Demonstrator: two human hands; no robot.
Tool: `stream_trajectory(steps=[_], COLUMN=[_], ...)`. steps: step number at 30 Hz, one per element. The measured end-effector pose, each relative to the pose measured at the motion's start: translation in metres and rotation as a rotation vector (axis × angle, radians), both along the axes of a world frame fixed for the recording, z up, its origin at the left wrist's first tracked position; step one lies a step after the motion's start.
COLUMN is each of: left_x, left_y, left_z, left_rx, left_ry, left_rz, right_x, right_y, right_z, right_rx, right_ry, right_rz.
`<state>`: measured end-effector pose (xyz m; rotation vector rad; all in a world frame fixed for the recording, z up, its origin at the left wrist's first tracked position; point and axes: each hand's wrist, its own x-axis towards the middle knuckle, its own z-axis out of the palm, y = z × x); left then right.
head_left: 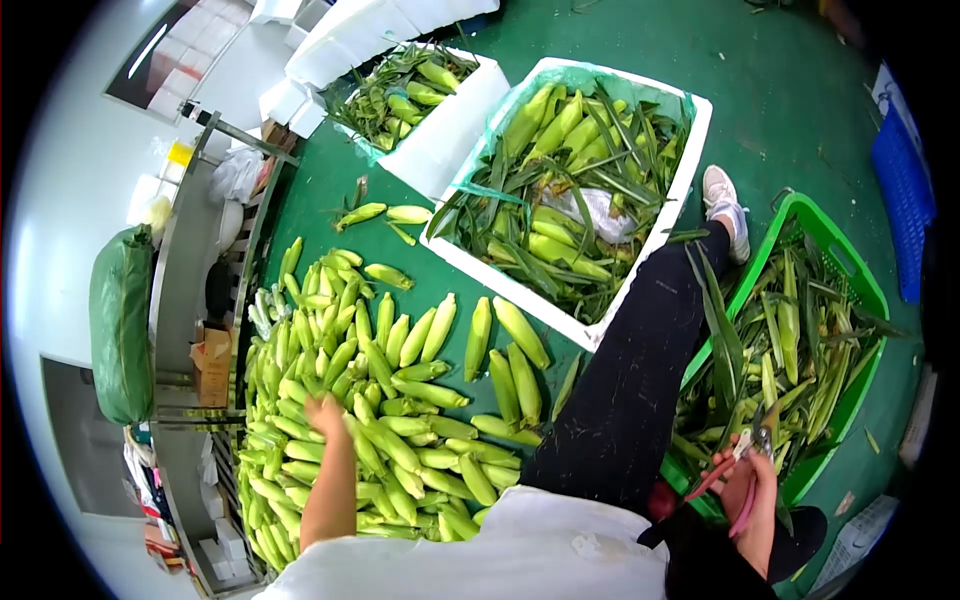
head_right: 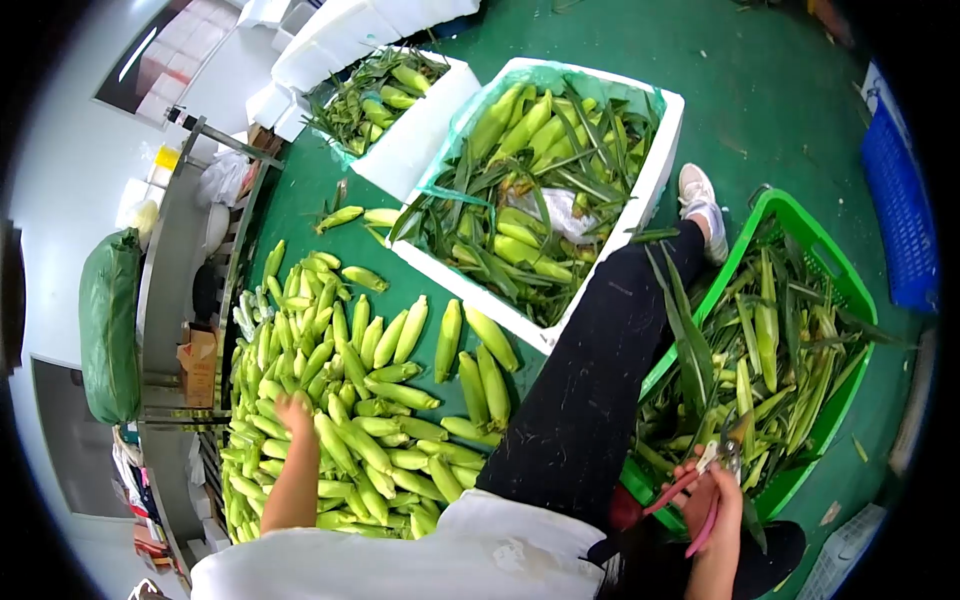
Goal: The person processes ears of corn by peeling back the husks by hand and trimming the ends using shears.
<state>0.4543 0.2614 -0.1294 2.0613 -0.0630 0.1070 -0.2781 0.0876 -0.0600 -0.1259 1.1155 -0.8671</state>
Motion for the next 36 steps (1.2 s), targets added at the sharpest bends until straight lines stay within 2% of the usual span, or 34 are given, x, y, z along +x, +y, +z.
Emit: stream_trajectory(steps=[1, 3, 4, 5, 6, 7, 8, 10, 11, 12, 13, 14, 16, 18, 20, 22, 23, 24, 25, 26, 28, 30, 32, 34, 36], left_x=[-0.022, -0.097, -0.146, -0.192, -0.232, -0.260, -0.271, -0.292, -0.319, -0.340, -0.356, -0.355, -0.339, -0.322, -0.331, -0.358, -0.373, -0.386, -0.400, -0.415, -0.441, -0.461, -0.478, -0.497, -0.509], left_y=[-0.083, -0.257, -0.332, -0.401, -0.456, -0.511, -0.569, -0.655, -0.656, -0.649, -0.645, -0.654, -0.659, -0.637, -0.563, -0.481, -0.449, -0.419, -0.393, -0.372, -0.335, -0.308, -0.295, -0.282, -0.274], left_z=[-0.014, -0.018, -0.012, 0.004, 0.016, 0.007, -0.022, -0.093, -0.091, -0.079, -0.075, -0.084, -0.096, -0.085, -0.054, 0.020, 0.051, 0.075, 0.093, 0.108, 0.132, 0.143, 0.142, 0.142, 0.139], left_rx=[-0.021, -0.103, -0.085, -0.147, -0.104, -0.182, -0.127, 0.303, 0.580, 0.857, 0.948, 0.990, 0.982, 0.847, 0.390, 0.236, 0.257, 0.283, 0.291, 0.278, 0.237, 0.288, 0.217, 0.312, 0.398], left_ry=[-0.127, -0.030, -0.174, -0.327, -0.393, -0.370, -0.408, -0.452, -0.560, -0.676, -0.614, -0.238, -0.137, -0.003, 0.231, -0.166, -0.274, -0.373, -0.565, -0.755, -0.928, -1.034, -1.161, -1.126, -1.105], left_rz=[-0.456, -0.934, -1.039, -1.264, -1.307, -1.307, -1.328, -1.219, -1.152, -1.063, -1.060, -1.164, -1.240, -1.352, -1.377, -1.516, -1.499, -1.486, -1.465, -1.443, -1.532, -1.636, -1.797, -1.874, -1.942], right_x=[0.006, 0.018, 0.024, 0.019, 0.015, 0.017, 0.017, 0.014, 0.012, 0.013, 0.016, 0.018, 0.020, 0.016, 0.017, 0.014, 0.004, -0.002, 0.008, 0.003, -0.007, -0.016, -0.030, -0.046, -0.055], right_y=[0.002, 0.011, 0.016, 0.030, 0.051, 0.069, 0.073, 0.082, 0.088, 0.090, 0.091, 0.091, 0.090, 0.084, 0.078, 0.062, 0.061, 0.060, 0.031, 0.017, -0.006, -0.021, -0.029, -0.026, -0.017], right_z=[0.008, 0.023, 0.033, 0.014, -0.010, -0.020, -0.017, -0.007, -0.005, -0.003, 0.001, 0.003, 0.004, 0.004, 0.008, 0.020, 0.007, -0.003, 0.043, 0.047, 0.041, 0.043, 0.046, 0.035, 0.015], right_rx=[-0.010, -0.010, 0.013, 0.018, 0.021, 0.086, 0.149, 0.273, 0.149, 0.151, 0.151, 0.134, 0.081, 0.015, -0.041, -0.164, -0.086, -0.264, -0.263, -0.356, -0.592, -0.601, -0.738, -0.659, -0.594], right_ry=[-0.029, -0.077, -0.086, -0.216, -0.346, -0.333, -0.282, -0.178, -0.090, -0.206, -0.328, -0.368, -0.363, -0.271, -0.190, -0.165, -0.084, 0.208, 0.169, 0.247, 0.426, 0.637, 0.825, 0.681, 0.766], right_rz=[-0.009, 0.061, 0.076, 0.116, 0.153, 0.061, 0.015, -0.097, 0.035, -0.084, -0.201, -0.252, -0.278, -0.226, -0.184, -0.126, -0.037, 0.167, 0.071, 0.146, 0.283, 0.342, 0.393, 0.312, 0.324])
